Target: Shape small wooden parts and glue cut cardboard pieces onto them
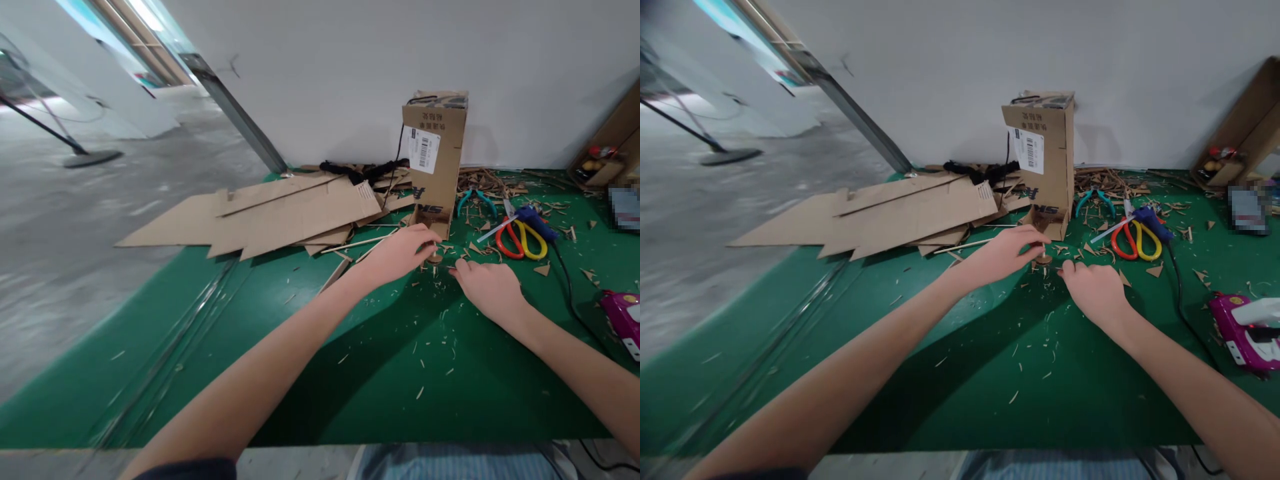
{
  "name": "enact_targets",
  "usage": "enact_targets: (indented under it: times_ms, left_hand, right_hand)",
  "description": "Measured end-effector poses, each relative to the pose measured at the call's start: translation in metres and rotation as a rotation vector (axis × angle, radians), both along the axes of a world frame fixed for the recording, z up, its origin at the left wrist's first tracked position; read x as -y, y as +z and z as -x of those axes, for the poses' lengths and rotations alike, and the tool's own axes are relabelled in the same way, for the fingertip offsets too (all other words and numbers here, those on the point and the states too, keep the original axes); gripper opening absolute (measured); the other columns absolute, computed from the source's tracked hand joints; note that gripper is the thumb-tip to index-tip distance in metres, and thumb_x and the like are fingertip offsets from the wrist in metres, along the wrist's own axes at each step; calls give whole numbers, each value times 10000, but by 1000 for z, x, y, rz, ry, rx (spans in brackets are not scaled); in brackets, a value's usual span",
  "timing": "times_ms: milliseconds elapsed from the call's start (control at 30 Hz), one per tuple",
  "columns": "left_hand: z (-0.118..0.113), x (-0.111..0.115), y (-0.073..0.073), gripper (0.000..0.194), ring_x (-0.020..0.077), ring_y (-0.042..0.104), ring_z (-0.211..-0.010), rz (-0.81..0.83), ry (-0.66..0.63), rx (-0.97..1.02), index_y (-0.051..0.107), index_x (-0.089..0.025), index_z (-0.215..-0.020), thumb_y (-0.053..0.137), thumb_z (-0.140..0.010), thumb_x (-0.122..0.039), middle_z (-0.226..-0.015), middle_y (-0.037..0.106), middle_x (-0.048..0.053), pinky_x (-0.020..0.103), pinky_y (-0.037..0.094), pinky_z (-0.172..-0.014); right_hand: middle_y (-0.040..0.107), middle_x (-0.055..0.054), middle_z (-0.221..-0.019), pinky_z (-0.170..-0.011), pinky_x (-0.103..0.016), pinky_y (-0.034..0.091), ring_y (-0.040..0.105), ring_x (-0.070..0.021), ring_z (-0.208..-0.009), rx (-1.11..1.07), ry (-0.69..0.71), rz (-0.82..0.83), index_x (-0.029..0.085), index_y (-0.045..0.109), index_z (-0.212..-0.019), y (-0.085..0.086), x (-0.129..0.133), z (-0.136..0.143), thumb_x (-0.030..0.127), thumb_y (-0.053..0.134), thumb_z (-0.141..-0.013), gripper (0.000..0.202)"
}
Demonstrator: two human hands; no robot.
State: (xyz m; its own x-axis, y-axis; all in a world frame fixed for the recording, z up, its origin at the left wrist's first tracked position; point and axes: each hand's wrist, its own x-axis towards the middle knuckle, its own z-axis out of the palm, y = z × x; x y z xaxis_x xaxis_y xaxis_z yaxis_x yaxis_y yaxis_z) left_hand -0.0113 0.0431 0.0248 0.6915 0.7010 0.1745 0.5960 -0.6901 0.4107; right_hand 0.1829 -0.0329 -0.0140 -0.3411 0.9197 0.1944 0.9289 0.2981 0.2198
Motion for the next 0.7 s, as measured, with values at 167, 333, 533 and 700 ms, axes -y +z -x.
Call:
enact_targets:
  times_ms: [167, 333, 533, 700]
  left_hand:
    - [-10, 3, -2, 176, 176, 631, -860, 115, 116, 191, 669, -174, -948, 510, -876, -198, -980, 701, 52, 305, 492, -761]
    - [-14, 7, -4, 147, 164, 642, -813, 190, 152, 262, 669, -173, -935, 547, -856, -193, -937, 712, 48, 300, 507, -741]
    - [-12, 4, -7, 122, 165, 647, -801, 207, 173, 318, 628, -170, -930, 594, -825, -223, -879, 701, 46, 302, 516, -727]
    - [-10, -1, -11, 62, 156, 641, -787, 224, 204, 332, 622, -161, -840, 612, -811, -215, -841, 692, 42, 299, 510, -738]
  right_hand:
    - [686, -78, -690, -463, -259, 212, 638, -183, -539, 1, -12, 53, 163, 617, -913, 6, 3, 4, 317, 258, -992, 399]
    - [680, -77, -645, -460, -264, 261, 636, -184, -521, 39, -20, 138, 166, 607, -941, 5, 8, 6, 307, 293, -986, 347]
    - [687, -89, -716, -467, -257, 246, 638, -177, -538, 23, -7, 54, 159, 612, -932, 5, 5, 3, 321, 206, -1002, 443]
    - [681, -84, -667, -466, -259, 252, 634, -181, -528, 35, -19, 81, 156, 609, -959, 6, 3, 4, 327, 216, -1001, 430]
